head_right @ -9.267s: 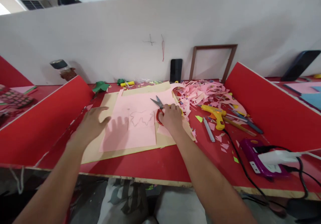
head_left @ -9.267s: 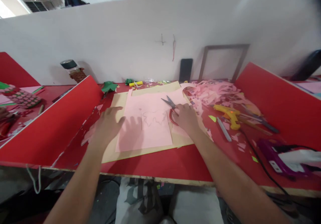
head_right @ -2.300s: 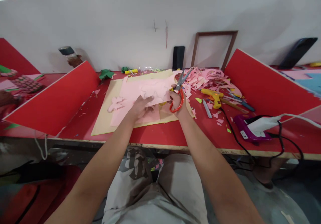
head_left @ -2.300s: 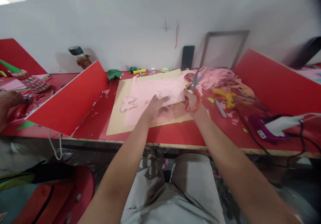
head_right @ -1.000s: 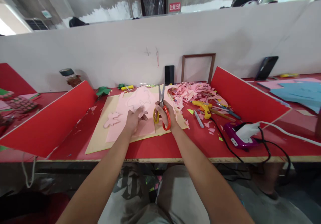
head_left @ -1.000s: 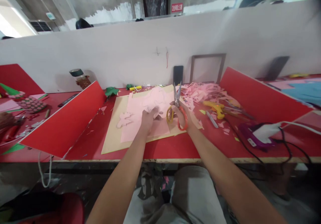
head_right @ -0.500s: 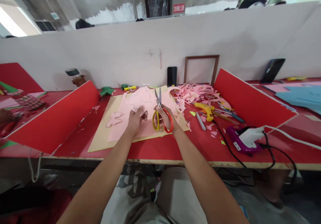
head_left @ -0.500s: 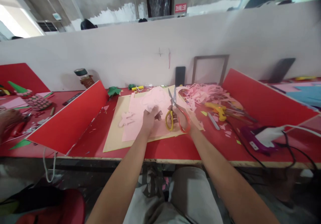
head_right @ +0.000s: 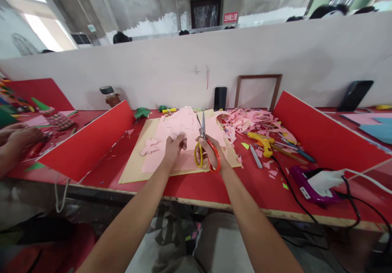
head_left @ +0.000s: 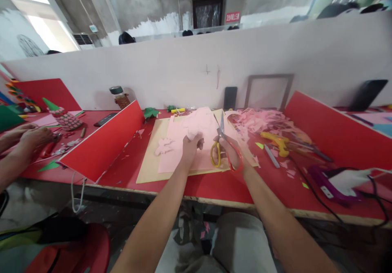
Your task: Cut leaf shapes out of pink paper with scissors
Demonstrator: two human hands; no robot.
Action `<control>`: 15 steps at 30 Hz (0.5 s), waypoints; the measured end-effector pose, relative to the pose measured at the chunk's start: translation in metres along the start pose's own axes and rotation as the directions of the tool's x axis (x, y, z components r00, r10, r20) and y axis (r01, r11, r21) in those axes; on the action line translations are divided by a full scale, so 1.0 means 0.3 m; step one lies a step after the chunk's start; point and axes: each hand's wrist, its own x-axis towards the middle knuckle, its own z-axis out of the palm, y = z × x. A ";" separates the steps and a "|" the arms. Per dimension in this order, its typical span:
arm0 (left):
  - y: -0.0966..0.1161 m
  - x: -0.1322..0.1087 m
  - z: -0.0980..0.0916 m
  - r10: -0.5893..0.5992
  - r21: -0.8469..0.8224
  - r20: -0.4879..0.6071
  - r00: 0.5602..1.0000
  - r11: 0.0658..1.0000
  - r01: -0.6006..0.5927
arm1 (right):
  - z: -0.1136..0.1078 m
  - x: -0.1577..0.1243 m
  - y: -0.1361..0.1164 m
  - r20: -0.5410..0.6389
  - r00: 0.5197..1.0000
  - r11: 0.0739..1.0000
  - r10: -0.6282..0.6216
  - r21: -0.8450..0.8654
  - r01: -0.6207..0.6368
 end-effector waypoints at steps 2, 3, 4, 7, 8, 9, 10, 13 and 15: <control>0.013 -0.002 0.014 0.004 -0.030 -0.025 1.000 1.000 -0.004 | 0.028 -0.028 -0.008 -0.040 0.999 1.000 -0.020 0.000 0.020; 0.021 -0.007 0.023 0.005 -0.048 -0.035 0.999 0.999 -0.007 | 0.044 -0.045 -0.011 -0.064 0.998 1.000 -0.027 0.003 0.027; 0.031 -0.017 0.032 0.006 -0.066 -0.045 0.999 0.998 -0.009 | 0.059 -0.064 -0.015 -0.090 0.995 0.999 -0.031 0.008 0.032; 0.062 -0.078 0.050 -0.007 -0.110 -0.063 0.998 0.994 0.000 | 0.096 -0.129 -0.025 -0.262 0.965 0.998 0.000 0.058 0.016; 0.072 -0.108 0.050 -0.017 -0.116 -0.066 0.998 0.993 0.009 | 0.102 -0.152 -0.028 -0.350 0.937 0.996 -0.011 0.080 0.042; 0.080 -0.141 0.048 -0.030 -0.117 -0.068 0.997 0.993 0.022 | 0.104 -0.174 -0.031 -0.424 0.905 0.993 -0.025 0.095 0.072; 0.086 -0.175 0.044 -0.040 -0.113 -0.074 0.996 0.993 0.032 | 0.103 -0.194 -0.034 -0.474 0.880 0.989 -0.031 0.114 0.096; 0.096 -0.272 0.026 -0.083 -0.067 -0.057 0.995 0.995 0.079 | 0.091 -0.242 -0.036 -0.505 0.863 0.978 -0.011 0.176 0.115; 0.095 -0.324 0.017 -0.088 -0.030 -0.064 0.994 0.996 0.086 | 0.084 -0.264 -0.030 -0.484 0.875 0.970 0.006 0.216 0.112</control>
